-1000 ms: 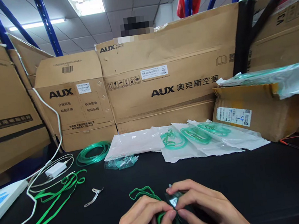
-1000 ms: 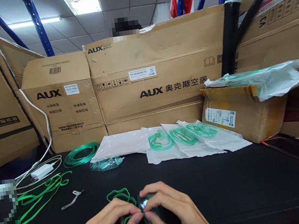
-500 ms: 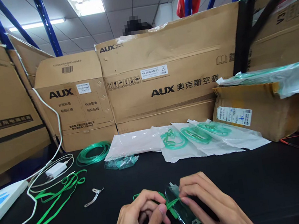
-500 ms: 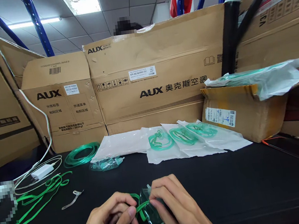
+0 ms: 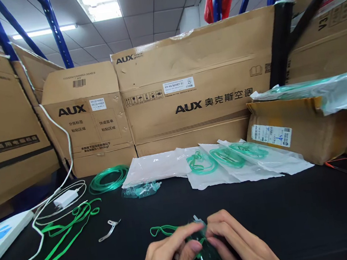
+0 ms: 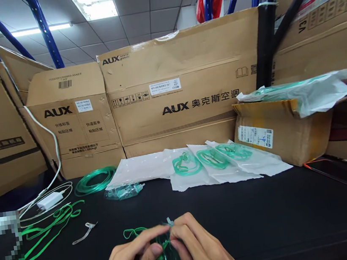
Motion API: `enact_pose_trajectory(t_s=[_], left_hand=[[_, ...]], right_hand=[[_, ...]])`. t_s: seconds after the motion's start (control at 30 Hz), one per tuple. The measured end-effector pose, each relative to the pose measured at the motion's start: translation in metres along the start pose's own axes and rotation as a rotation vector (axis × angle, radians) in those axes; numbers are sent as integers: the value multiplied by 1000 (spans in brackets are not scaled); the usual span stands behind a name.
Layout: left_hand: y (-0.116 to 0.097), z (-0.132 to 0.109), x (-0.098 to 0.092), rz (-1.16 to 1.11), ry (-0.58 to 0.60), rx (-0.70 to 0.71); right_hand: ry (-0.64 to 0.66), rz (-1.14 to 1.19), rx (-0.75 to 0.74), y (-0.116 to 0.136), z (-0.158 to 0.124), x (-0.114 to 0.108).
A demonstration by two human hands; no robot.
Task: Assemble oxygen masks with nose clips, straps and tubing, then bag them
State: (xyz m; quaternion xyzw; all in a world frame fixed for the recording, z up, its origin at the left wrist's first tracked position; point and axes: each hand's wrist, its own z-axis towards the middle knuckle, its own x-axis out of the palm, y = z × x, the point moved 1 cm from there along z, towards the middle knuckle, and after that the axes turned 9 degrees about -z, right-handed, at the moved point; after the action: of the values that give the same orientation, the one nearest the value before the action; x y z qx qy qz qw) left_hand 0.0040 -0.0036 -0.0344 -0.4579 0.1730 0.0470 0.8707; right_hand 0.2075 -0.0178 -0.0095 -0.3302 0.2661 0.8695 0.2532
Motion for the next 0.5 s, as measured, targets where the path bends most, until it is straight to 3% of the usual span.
enact_pose_trajectory(t_s=[0.1,0.27,0.33,0.5], left_hand=[[-5,2,-3,45,-24,38],[-16,10,-5,5,116,25],[-18,11,-6,9,122,24],[-16,9,-8,58,147,-78]], right_hand=[[22,25,-8,-1,0,2],[51,31,29,2,-1,0],[69,54,50,3,-2,-1],[100,90,172,3,-2,-7]])
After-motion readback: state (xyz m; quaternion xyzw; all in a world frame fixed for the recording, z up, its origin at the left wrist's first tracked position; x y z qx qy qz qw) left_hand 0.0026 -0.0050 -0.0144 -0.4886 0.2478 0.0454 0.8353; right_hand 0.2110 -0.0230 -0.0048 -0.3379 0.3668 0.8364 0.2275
